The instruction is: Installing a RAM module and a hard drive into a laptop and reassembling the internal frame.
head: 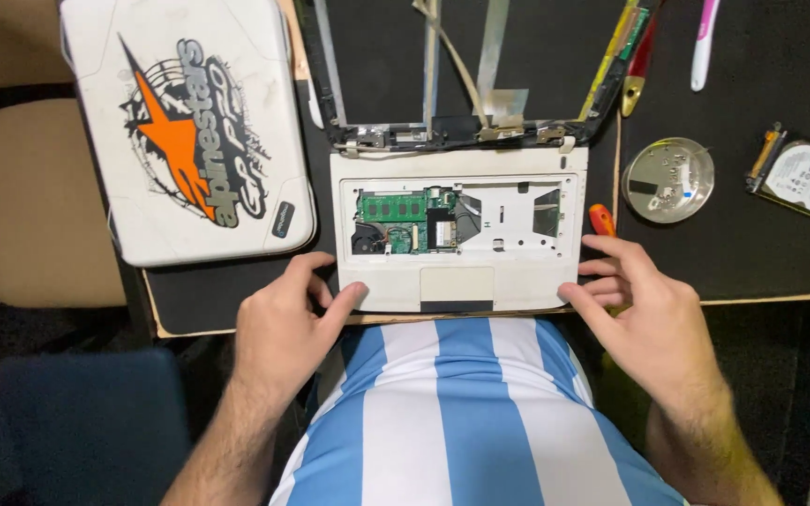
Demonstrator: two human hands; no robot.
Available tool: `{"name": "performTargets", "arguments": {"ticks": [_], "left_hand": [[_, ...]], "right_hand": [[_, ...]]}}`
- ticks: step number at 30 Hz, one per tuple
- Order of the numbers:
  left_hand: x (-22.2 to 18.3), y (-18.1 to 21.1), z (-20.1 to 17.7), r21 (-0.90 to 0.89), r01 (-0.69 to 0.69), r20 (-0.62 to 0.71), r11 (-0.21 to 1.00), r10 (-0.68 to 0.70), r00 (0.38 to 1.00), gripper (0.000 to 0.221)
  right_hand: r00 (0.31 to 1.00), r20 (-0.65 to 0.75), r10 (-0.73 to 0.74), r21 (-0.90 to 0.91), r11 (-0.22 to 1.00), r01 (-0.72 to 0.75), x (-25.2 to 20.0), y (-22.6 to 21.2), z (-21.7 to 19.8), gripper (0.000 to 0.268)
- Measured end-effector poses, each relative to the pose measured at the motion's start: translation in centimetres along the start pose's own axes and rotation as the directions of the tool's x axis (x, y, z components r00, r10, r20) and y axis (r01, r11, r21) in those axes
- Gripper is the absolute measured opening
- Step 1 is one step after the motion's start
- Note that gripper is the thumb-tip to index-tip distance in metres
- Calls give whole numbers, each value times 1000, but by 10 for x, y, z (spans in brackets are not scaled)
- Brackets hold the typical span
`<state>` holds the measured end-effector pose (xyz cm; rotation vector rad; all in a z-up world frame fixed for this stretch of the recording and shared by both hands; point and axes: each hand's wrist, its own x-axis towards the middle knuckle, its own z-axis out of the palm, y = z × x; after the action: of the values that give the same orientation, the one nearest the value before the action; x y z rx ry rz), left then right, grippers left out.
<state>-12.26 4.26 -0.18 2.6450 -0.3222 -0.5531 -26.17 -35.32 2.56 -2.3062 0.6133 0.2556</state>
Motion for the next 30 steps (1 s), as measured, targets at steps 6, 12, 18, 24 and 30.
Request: {"name": "performTargets", "arguments": {"ticks": [6, 12, 18, 24, 30], "left_hand": [[1, 7, 3, -259, 174, 222, 950, -117, 968, 55], [4, 4, 17, -800, 414, 485, 434, 64, 872, 45], [-2, 6, 20, -893, 325, 370, 310, 98, 924, 32], [-9, 4, 22, -920, 274, 323, 282, 144, 935, 30], [-6, 17, 24, -931, 266, 300, 250, 110, 947, 41]], "right_hand": [[995, -8, 97, 350, 933, -88, -1, 8, 12, 97], [976, 206, 70, 718, 667, -199, -1, 46, 37, 79], [968, 232, 96, 877, 410, -251, 2, 48, 71, 58], [974, 185, 128, 884, 410, -222, 1, 69, 83, 60], [983, 168, 81, 841, 509, -185, 8, 49, 74, 90]]}}
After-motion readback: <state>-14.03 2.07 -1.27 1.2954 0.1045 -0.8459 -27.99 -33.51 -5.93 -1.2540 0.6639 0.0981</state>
